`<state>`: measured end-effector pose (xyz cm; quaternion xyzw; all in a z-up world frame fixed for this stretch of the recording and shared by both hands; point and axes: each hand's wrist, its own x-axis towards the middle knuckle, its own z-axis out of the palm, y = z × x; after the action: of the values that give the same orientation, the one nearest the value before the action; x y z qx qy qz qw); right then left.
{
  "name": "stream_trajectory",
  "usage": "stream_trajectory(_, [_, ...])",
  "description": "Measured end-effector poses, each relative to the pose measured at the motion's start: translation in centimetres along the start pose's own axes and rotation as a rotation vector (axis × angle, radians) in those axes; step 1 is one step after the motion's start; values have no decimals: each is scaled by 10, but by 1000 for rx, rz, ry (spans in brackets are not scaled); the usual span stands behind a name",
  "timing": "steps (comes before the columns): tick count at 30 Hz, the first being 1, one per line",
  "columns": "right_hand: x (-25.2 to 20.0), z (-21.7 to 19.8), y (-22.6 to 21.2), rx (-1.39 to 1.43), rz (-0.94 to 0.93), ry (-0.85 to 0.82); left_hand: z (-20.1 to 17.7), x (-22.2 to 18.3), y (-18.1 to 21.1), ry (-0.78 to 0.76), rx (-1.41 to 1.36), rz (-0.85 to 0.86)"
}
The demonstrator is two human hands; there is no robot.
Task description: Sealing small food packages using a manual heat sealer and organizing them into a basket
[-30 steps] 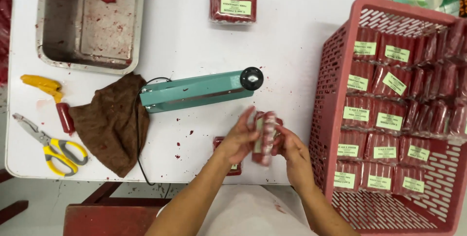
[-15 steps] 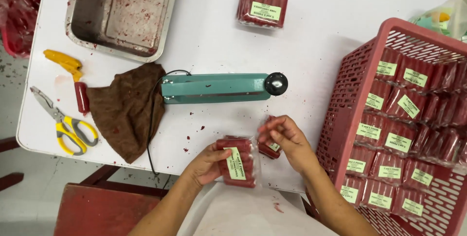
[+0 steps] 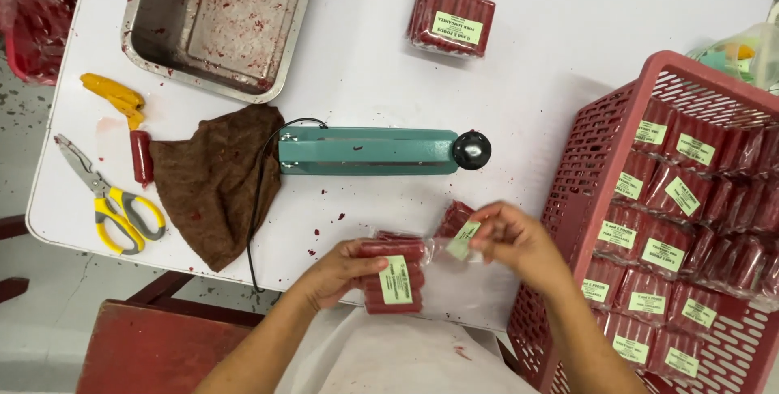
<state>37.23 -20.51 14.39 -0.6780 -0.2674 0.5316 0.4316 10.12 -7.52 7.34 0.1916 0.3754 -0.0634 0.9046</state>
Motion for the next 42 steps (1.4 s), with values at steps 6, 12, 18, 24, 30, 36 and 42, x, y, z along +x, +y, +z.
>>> stream_trajectory(6, [65, 12, -31, -158, -278, 489, -9, 44, -5, 202, 89, 78])
stream_trajectory(12, [111, 44, -55, -957, -432, 339, -2, 106, -33, 138, -704, 324])
stream_trajectory(18, [113, 53, -72, -1134, -183, 320, -29, 152, -75, 129, -1105, 493])
stream_trajectory(24, [118, 54, -59, -979, -108, 393, -71, 188, -124, 170, -1091, 507])
stream_trajectory(30, [146, 46, -7, -865, -93, 465, -86, 202, -138, 202, -1100, 510])
stream_trajectory(36, [155, 44, 7, -875, -180, 498, -78, 189, -131, 238, -1085, 504])
stream_trajectory(42, [159, 43, 14, -890, -175, 505, -79, 187, -130, 248, -1078, 493])
